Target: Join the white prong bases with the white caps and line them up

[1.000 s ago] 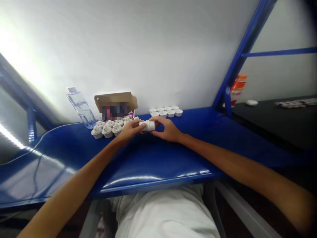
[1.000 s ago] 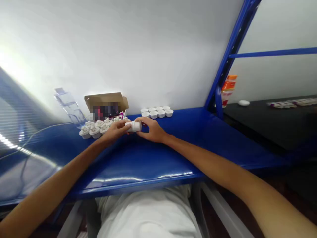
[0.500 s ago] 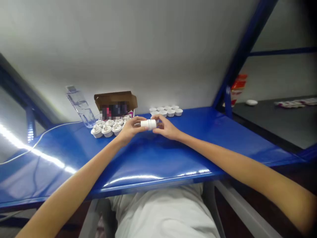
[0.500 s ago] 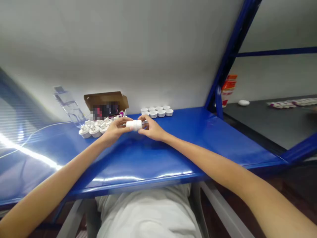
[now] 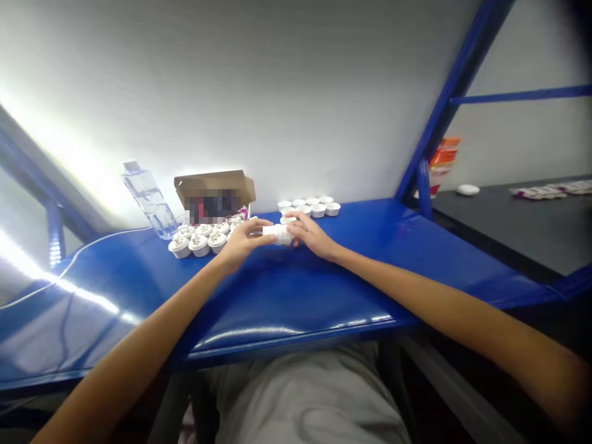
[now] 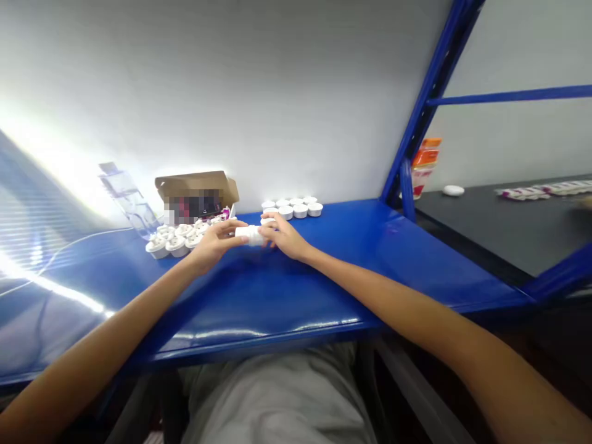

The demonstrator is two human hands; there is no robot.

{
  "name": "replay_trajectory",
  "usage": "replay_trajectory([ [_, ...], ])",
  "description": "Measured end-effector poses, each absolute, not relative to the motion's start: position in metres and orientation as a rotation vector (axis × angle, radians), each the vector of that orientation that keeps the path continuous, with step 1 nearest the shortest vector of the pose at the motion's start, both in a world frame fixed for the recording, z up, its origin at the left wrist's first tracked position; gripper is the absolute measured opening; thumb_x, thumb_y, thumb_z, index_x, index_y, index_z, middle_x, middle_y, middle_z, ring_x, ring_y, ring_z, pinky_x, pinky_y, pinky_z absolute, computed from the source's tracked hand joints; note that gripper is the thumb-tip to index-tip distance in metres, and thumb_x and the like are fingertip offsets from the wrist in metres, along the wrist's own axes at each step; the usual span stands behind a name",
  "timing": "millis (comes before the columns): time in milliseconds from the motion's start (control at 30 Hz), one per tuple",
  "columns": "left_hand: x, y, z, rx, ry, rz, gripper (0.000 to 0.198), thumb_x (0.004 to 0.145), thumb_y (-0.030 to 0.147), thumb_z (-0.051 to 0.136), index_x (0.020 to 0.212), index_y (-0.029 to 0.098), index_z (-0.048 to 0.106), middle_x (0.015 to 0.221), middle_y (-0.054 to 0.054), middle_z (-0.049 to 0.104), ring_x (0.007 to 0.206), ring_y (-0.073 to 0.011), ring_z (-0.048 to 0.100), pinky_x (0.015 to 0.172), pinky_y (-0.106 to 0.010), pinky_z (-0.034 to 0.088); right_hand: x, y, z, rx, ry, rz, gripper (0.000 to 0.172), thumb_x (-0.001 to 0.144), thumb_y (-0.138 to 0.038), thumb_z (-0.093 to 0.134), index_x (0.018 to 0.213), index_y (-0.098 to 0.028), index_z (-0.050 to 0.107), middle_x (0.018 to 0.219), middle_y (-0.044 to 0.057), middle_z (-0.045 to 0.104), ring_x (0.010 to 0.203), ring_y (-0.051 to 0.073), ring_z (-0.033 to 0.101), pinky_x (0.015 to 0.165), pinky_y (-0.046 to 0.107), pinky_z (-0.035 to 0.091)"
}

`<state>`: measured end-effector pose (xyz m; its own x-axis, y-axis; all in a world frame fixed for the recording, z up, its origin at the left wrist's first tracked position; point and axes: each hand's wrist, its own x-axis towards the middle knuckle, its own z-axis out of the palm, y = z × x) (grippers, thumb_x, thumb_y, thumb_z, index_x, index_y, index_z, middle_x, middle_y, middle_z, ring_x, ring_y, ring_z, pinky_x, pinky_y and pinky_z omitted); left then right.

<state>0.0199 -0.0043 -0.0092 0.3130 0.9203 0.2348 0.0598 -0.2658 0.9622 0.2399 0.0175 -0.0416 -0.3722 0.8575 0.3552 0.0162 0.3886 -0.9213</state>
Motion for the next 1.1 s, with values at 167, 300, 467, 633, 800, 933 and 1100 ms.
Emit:
replay_trajectory([
  [167, 0.0193, -0.0033, -0.0106, 1.575, 0.891, 1.109, 0.045, 0.066, 0.033, 0.089, 0.104, 0.016, 0.071, 0.102, -0.007, 0.074, 0.093, -0.0213, 0.068, 0.088, -0.035, 0.048, 0.2397, 0.0165, -0.0405, -0.744, -1.701, 1.152, 0.058, 0.081, -0.043, 0.073, 0.129, -0.024, 0.046, 0.097, 0.002, 0.065, 0.074, 0.018, 0.068, 0.069, 0.032, 0.055],
  [300, 0.0187, -0.0029, -0.0102, 1.559, 0.878, 1.136, 0.045, 0.065, 0.032, 0.089, 0.102, 0.015, 0.071, 0.101, -0.007, 0.074, 0.094, -0.0208, 0.067, 0.089, -0.034, 0.047, 0.2398, 0.0164, -0.0409, -0.723, -1.674, 1.177, 0.060, 0.079, -0.041, 0.074, 0.130, -0.026, 0.045, 0.102, 0.001, 0.065, 0.078, 0.018, 0.069, 0.066, 0.030, 0.054],
  [467, 0.0199, -0.0054, -0.0076, 1.543, 0.881, 1.122, 0.046, 0.064, 0.032, 0.089, 0.103, 0.015, 0.071, 0.100, -0.006, 0.073, 0.093, -0.0209, 0.067, 0.088, -0.034, 0.048, 0.2402, 0.0174, -0.0422, -0.755, -1.691, 1.213, 0.052, 0.088, -0.045, 0.064, 0.131, -0.024, 0.044, 0.085, -0.001, 0.067, 0.071, 0.018, 0.069, 0.064, 0.031, 0.052],
  [633, 0.0209, -0.0054, -0.0080, 1.537, 0.882, 1.124, 0.045, 0.064, 0.032, 0.089, 0.101, 0.015, 0.071, 0.099, -0.007, 0.074, 0.094, -0.0212, 0.067, 0.090, -0.035, 0.048, 0.2400, 0.0180, -0.0425, -0.737, -1.706, 1.210, 0.056, 0.084, -0.039, 0.067, 0.132, -0.024, 0.043, 0.090, -0.001, 0.068, 0.073, 0.018, 0.069, 0.065, 0.030, 0.052],
  [800, 0.0209, -0.0047, -0.0089, 1.543, 0.886, 1.112, 0.046, 0.065, 0.033, 0.089, 0.102, 0.015, 0.071, 0.100, -0.007, 0.073, 0.093, -0.0200, 0.067, 0.087, -0.033, 0.050, 0.2390, 0.0162, -0.0416, -0.713, -1.709, 1.197, 0.059, 0.080, -0.037, 0.074, 0.130, -0.024, 0.045, 0.097, 0.001, 0.068, 0.079, 0.018, 0.070, 0.069, 0.030, 0.055],
  [933, 0.0216, -0.0053, -0.0087, 1.512, 0.908, 1.105, 0.040, 0.071, 0.040, 0.086, 0.098, 0.015, 0.071, 0.095, -0.006, 0.072, 0.091, -0.0193, 0.067, 0.082, -0.031, 0.051, 0.2399, 0.0148, -0.0412, -0.764, -1.781, 1.155, 0.046, 0.090, -0.043, 0.063, 0.128, -0.021, 0.049, 0.083, 0.000, 0.067, 0.071, 0.018, 0.068, 0.068, 0.032, 0.055],
  [1100, 0.0233, -0.0052, -0.0091, 1.425, 1.020, 1.050, 0.043, 0.071, 0.049, 0.084, 0.088, 0.012, 0.072, 0.085, -0.007, 0.071, 0.078, -0.0178, 0.069, 0.073, -0.030, 0.055, 0.2407, 0.0149, -0.0438, -0.677, -1.809, 1.023, 0.053, 0.077, -0.039, 0.079, 0.123, -0.023, 0.056, 0.115, 0.005, 0.065, 0.092, 0.019, 0.069, 0.082, 0.034, 0.058],
])
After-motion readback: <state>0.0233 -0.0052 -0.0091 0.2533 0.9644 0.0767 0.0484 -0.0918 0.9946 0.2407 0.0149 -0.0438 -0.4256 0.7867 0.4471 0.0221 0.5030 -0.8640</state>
